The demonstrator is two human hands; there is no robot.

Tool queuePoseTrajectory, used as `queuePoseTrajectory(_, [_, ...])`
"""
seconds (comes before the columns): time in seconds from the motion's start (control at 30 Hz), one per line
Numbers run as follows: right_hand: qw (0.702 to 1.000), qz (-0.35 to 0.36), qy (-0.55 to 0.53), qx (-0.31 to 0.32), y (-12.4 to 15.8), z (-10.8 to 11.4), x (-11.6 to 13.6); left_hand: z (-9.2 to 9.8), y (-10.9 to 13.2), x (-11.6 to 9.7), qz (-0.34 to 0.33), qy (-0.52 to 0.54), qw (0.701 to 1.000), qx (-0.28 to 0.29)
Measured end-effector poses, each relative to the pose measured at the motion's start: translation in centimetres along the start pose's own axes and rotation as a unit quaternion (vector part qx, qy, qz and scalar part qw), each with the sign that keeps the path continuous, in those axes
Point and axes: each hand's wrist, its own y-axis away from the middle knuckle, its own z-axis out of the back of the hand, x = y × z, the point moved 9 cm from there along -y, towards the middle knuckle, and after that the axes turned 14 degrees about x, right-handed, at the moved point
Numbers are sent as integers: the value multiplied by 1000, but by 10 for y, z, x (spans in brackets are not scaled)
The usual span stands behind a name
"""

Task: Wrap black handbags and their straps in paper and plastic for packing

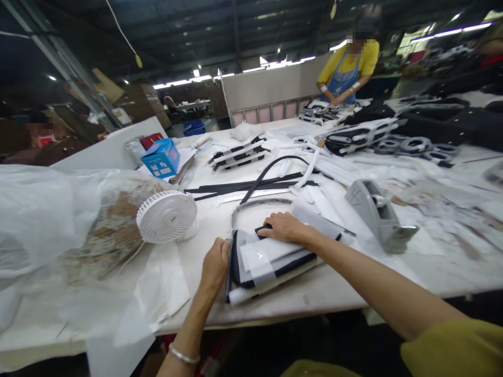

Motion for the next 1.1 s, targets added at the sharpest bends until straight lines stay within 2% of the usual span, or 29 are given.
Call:
queuePoseTrajectory(0.13, [996,-78,-34,-5,25,0,-29,-11,-20,-37,-38,-33,999,16])
queuePoseTrajectory(0.27, [994,-41,-69,-68,70,8,-27,-14,-33,-46,-55,-50,997,36])
queuePoseTrajectory(0.33, [994,3,-66,-83,88,2,-16,-15,-33,-42,-57,-36,997,37])
queuePoseTrajectory(0.5, [993,70,-91,-18,101,-26,0,-14,-21,-34,-75,38,995,47])
queuePoseTrajectory(0.6, [988,89,-129,-3,104,-20,-3,-10,-13,-24,-89,59,993,55])
queuePoseTrajectory(0.7, [982,98,-160,7,109,-13,-6,-8,-14,-2,-88,55,992,71])
queuePoseTrajectory(0.77, [980,101,-172,1,112,-11,-7,0,-24,15,-85,45,995,39])
queuePoseTrajectory(0.83, [977,113,-181,-9,114,-11,-5,10,-41,20,-101,30,994,-5])
queuePoseTrajectory(0.93, [975,122,-185,-18,113,-12,-3,15,-74,-4,-172,0,984,-41])
queuePoseTrajectory(1.1, [978,116,-175,-20,116,-8,-2,-8,-135,-82,-277,-93,956,4])
